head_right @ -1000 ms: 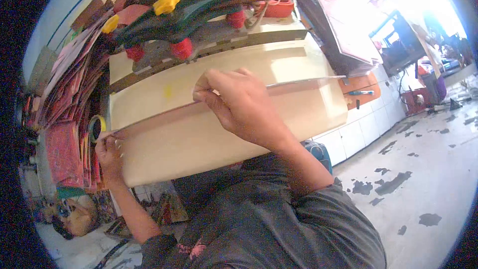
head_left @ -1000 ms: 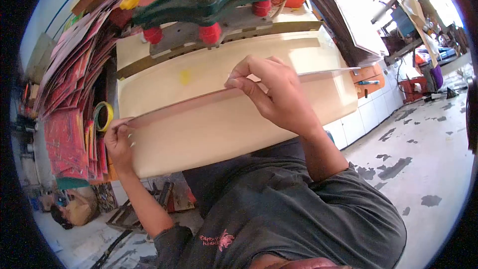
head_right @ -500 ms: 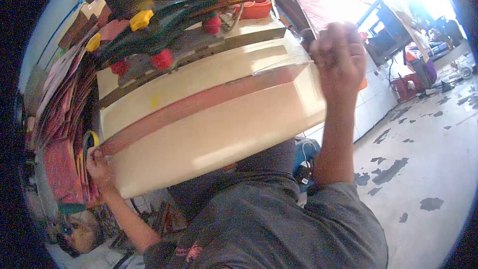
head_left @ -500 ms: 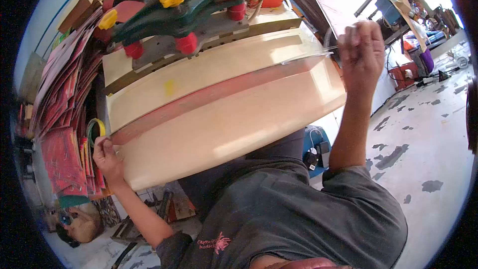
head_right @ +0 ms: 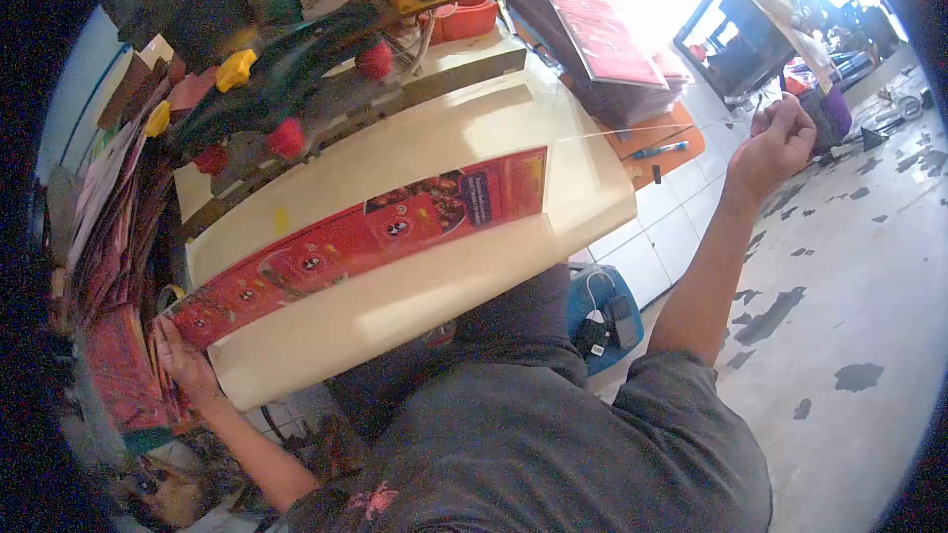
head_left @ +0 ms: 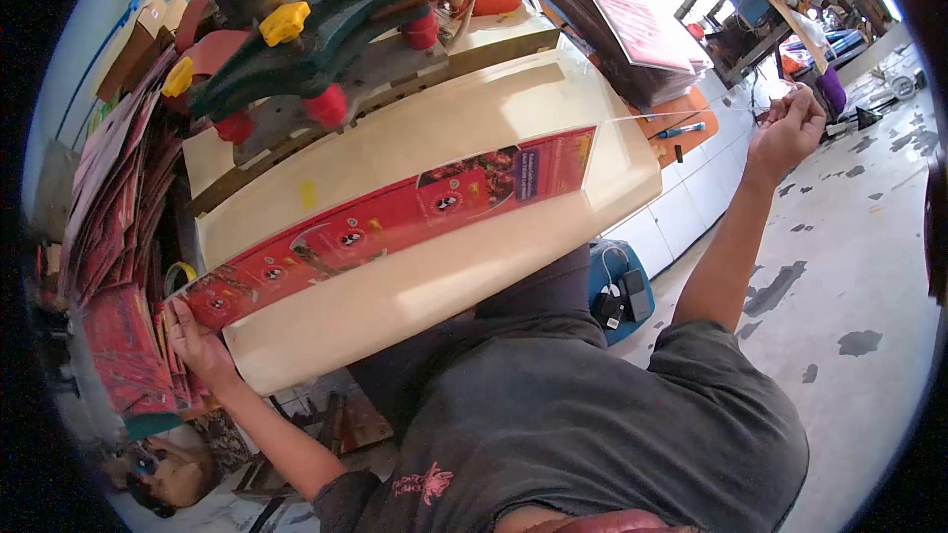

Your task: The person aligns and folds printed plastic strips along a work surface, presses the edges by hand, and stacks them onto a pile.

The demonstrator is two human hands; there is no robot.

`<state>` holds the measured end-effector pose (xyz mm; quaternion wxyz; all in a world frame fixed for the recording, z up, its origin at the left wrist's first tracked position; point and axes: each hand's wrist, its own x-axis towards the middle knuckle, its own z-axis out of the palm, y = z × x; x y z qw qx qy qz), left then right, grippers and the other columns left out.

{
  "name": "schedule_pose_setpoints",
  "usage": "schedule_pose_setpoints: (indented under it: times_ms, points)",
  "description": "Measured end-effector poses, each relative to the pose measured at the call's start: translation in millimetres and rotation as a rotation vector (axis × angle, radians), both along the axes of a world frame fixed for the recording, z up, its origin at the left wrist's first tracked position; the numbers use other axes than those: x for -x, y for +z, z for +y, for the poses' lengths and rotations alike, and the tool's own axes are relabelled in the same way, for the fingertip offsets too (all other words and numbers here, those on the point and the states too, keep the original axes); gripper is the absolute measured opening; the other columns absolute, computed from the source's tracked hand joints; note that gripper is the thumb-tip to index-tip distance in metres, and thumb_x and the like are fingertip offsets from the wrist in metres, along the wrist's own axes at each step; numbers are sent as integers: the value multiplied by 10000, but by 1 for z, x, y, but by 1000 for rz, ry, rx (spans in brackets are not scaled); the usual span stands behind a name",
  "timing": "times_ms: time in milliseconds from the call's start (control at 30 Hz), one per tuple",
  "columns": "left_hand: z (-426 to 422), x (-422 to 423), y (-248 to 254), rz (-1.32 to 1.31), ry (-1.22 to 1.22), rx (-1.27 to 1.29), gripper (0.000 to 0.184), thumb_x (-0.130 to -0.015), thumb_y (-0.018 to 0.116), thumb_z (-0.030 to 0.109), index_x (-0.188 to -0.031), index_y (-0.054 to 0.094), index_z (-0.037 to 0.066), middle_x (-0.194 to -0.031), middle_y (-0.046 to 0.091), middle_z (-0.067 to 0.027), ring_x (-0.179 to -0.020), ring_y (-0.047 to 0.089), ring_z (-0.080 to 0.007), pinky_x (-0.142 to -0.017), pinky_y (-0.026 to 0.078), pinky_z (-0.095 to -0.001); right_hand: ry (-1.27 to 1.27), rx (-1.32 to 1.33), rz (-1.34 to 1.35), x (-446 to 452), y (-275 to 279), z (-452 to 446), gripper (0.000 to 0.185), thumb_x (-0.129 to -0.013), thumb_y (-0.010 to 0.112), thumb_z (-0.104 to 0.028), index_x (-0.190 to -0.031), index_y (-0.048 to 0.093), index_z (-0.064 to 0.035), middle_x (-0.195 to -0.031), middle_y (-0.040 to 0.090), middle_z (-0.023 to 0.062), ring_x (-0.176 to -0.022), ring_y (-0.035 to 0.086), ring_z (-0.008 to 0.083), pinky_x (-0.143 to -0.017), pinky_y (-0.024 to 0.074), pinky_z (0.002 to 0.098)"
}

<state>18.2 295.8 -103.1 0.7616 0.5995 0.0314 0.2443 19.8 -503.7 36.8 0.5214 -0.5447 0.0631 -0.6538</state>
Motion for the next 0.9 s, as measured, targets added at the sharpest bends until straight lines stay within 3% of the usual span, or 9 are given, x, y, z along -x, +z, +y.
schedule_pose_setpoints:
  times_ms: [167, 267, 400, 467, 533, 667, 733, 867, 900]
  points:
    - [-1, -7, 1, 88, 140, -48, 394, -1023, 647, 215, -1322, 564, -28, -1190, 668, -95, -1080, 641, -167, -994, 500, -334, -216, -17, -18, 3, -1, -6, 146, -998, 650, -137, -957, 554, -36, -795, 556, 16, -645, 467, 76, -558, 392, 223]
    - [-16, -3, 14, 124, 100, -24, 370, -1020, 653, 219, -1296, 584, -17, -1190, 664, -85, -1105, 626, -161, -1002, 492, -335, 13, -109, -42, 6, -14, -11, 141, -1004, 653, -136, -974, 567, -29, -799, 564, 17, -653, 469, 67, -560, 399, 218]
    - [-13, -10, 9, 165, 164, -145, 331, -1027, 640, 233, -1255, 610, -6, -1173, 661, -68, -1099, 609, -146, -997, 481, -325, 376, -101, 87, 17, -10, 64, 88, -1020, 624, -101, -1012, 586, -22, -798, 566, 18, -642, 461, 46, -551, 387, 208]
    - [-23, -11, 13, 114, 175, -325, 303, -1034, 628, 251, -1213, 629, 7, -1135, 656, -48, -1057, 599, -128, -969, 477, -300, 595, 27, 240, 20, -7, 110, 98, -1023, 618, -122, -1013, 588, -29, -810, 584, 30, -641, 471, 42, -561, 395, 193]
    - [-28, -12, 16, 131, 196, -303, 319, -1035, 624, 275, -1201, 631, 3, -1111, 650, -42, -1038, 590, -124, -958, 468, -283, 741, 111, 298, 25, -12, 153, 135, -1056, 557, -128, -1029, 569, 4, -749, 512, 20, -576, 434, 88, -542, 374, 229]
    - [-24, -13, 12, 120, 211, -345, 320, -1040, 615, 270, -1195, 636, -9, -1114, 652, -41, -1028, 597, -120, -948, 478, -283, 1498, 212, 152, 52, 2, 240, 131, -1001, 628, -116, -987, 605, 13, -879, 683, 128, -687, 647, 216, -628, 512, 326]
    - [-37, -9, 21, 134, 249, -358, 327, -1046, 608, 266, -1211, 635, -15, -1132, 657, -45, -1019, 605, -117, -933, 491, -282, 1836, 467, 87, 41, 8, 257, 145, -992, 641, -126, -1025, 636, 15, -988, 709, 166, -844, 700, 283, -737, 542, 371]
    - [-32, -11, 15, 126, 248, -297, 341, -1052, 598, 273, -1217, 638, -22, -1134, 665, -53, -1022, 613, -116, -932, 494, -279, 1871, 864, 215, 31, 14, 283, 141, -961, 651, -103, -1070, 667, -14, -1084, 711, 152, -1001, 685, 318, -855, 536, 408]
    - [-36, -11, 16, 103, 273, -317, 329, -1058, 584, 266, -1210, 642, -19, -1118, 670, -52, -1013, 615, -115, -930, 495, -279, 1623, 998, 405, 32, 11, 284, 148, -941, 661, -102, -1072, 674, -34, -1100, 708, 135, -1046, 669, 318, -894, 523, 424]
